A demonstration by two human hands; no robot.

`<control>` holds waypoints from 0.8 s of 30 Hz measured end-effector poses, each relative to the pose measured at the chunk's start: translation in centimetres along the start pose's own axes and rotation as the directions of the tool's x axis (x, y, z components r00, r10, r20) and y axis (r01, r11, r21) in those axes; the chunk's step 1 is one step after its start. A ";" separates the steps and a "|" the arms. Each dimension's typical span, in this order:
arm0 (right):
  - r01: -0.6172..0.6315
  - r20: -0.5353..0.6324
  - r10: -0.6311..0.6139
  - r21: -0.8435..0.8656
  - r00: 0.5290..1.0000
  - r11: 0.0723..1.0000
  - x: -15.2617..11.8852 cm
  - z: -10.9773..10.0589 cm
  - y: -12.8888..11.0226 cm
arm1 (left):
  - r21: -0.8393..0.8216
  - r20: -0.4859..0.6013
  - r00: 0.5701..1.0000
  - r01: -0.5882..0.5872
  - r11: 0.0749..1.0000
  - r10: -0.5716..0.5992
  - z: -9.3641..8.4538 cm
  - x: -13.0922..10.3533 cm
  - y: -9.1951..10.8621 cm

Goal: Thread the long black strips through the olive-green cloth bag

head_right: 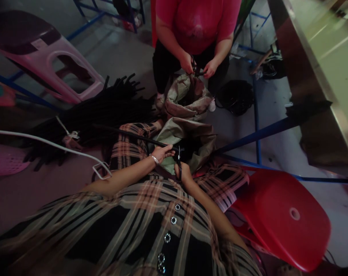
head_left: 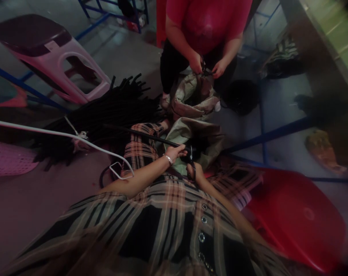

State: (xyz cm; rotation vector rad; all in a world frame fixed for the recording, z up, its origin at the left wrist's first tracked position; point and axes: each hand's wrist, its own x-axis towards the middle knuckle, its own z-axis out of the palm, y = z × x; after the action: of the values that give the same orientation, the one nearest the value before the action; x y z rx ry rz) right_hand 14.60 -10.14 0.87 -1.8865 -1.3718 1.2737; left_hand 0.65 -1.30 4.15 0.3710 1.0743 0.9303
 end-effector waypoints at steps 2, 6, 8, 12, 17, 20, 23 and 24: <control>-0.007 -0.009 0.007 0.007 1.000 1.000 0.1 0.0 0.2 | -0.020 0.010 1.000 -0.008 1.000 0.008 -0.1 0.1 0.2; -0.061 0.010 0.060 0.048 0.998 0.997 0.1 0.0 0.4 | -0.057 -0.009 1.000 -0.024 0.998 0.024 -0.6 0.4 0.7; -0.075 0.012 0.075 0.072 0.997 0.995 0.1 0.0 0.4 | -0.073 -0.031 0.999 -0.037 0.997 0.035 -0.8 0.6 1.0; -0.092 0.029 0.090 0.101 0.996 0.991 0.1 0.1 0.6 | -0.088 -0.054 0.998 -0.035 0.995 0.030 -1.1 0.8 1.0; -0.102 0.054 0.098 0.071 0.994 0.992 0.1 0.0 0.6 | -0.092 -0.077 0.996 -0.044 0.995 0.037 -1.0 0.9 0.8; -0.079 0.038 0.078 0.041 0.996 0.996 0.1 -0.2 0.5 | -0.080 -0.075 0.997 -0.040 0.996 0.034 -1.0 0.9 0.7; -0.068 0.030 0.066 0.042 0.997 0.997 0.0 -0.3 0.5 | -0.073 -0.081 0.996 -0.034 0.997 0.028 -1.0 0.9 0.8; -0.066 0.036 0.065 0.054 0.997 0.996 0.0 -0.4 0.5 | -0.070 -0.084 0.996 -0.034 0.997 0.028 -1.0 0.9 0.8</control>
State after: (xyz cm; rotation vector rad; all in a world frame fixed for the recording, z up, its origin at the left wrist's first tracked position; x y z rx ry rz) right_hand 15.15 -10.23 0.66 -1.8950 -1.2881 1.3669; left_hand -0.40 -0.31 3.71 0.2925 1.1101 1.0163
